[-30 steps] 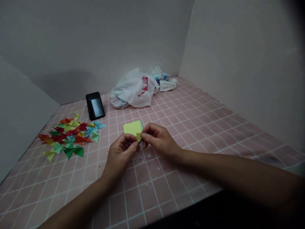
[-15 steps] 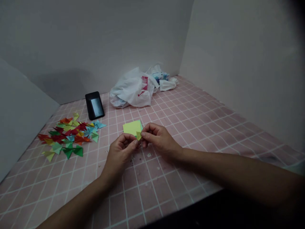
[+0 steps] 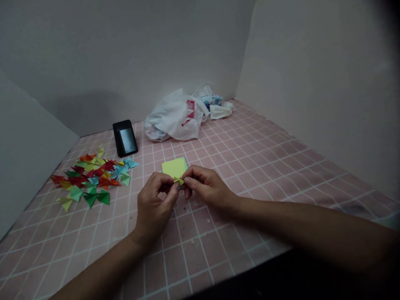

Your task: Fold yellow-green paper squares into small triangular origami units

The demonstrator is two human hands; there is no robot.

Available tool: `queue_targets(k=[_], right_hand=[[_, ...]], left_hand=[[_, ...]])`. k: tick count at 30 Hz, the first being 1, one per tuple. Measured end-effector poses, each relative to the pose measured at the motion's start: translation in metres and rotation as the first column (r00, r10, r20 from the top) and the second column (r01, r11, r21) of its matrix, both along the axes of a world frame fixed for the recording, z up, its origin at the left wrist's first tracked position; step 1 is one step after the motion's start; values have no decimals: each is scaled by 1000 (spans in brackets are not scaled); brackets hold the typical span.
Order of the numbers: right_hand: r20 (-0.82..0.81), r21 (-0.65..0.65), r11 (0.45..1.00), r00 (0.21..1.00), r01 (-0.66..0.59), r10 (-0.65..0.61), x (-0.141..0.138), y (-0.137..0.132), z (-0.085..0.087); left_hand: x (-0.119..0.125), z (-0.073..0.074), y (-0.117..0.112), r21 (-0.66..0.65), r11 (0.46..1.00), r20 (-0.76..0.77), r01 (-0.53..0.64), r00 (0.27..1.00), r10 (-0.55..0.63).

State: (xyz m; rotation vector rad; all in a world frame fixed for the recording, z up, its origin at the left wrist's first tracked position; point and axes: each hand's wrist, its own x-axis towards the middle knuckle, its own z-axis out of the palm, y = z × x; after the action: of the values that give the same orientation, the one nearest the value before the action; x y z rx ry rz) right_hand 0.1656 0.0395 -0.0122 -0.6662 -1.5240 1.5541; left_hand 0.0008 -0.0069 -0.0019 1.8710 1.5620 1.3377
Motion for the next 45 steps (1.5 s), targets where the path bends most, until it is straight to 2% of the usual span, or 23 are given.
queue_targets(k=[4, 7, 13, 18, 22, 24, 27, 31, 38, 40, 43, 45], right_hand=[[1, -16, 1000, 1000, -21, 21, 0, -2, 0], [12, -4, 1000, 1000, -11, 11, 0, -2, 0], [11, 17, 1000, 1000, 1, -1, 1, -2, 3], [8, 36, 999, 1000, -27, 27, 1, -1, 0], [1, 95, 994, 999, 52, -52, 1, 3, -4], [12, 137, 987, 996, 88, -91, 1, 6, -3], [33, 164, 985, 998, 48, -54, 1, 9, -1], [6, 85, 996, 1000, -26, 26, 2, 9, 2], [12, -5, 1000, 1000, 4, -4, 1, 7, 6], [27, -57, 998, 1000, 11, -10, 1, 7, 6], [33, -206, 978, 999, -20, 27, 2, 7, 4], [12, -303, 952, 999, -45, 51, 1, 8, 1]], left_hand=[[-1, 2, -1, 151, 986, -165, 67, 985, -41], [0, 4, -1, 184, 976, -227, 118, 971, -75], [-1, 2, 0, 224, 962, -260, 159, 960, -99], [-3, 1, 3, 248, 959, -258, 134, 964, -68], [-3, 3, 2, 236, 965, -230, 111, 972, -55], [-3, 4, 2, 207, 973, -201, 101, 978, -59], [-3, 5, 2, 101, 989, -130, 107, 987, -94], [-5, 5, 2, -54, 992, -26, 113, 993, -115], [-6, 5, 3, -174, 980, 75, 93, 994, -81], [-6, 7, 4, -239, 965, 152, 110, 986, -74], [-6, 7, 6, -403, 890, 339, 214, 938, -72], [-6, 5, 8, -456, 852, 433, 256, 901, -39]])
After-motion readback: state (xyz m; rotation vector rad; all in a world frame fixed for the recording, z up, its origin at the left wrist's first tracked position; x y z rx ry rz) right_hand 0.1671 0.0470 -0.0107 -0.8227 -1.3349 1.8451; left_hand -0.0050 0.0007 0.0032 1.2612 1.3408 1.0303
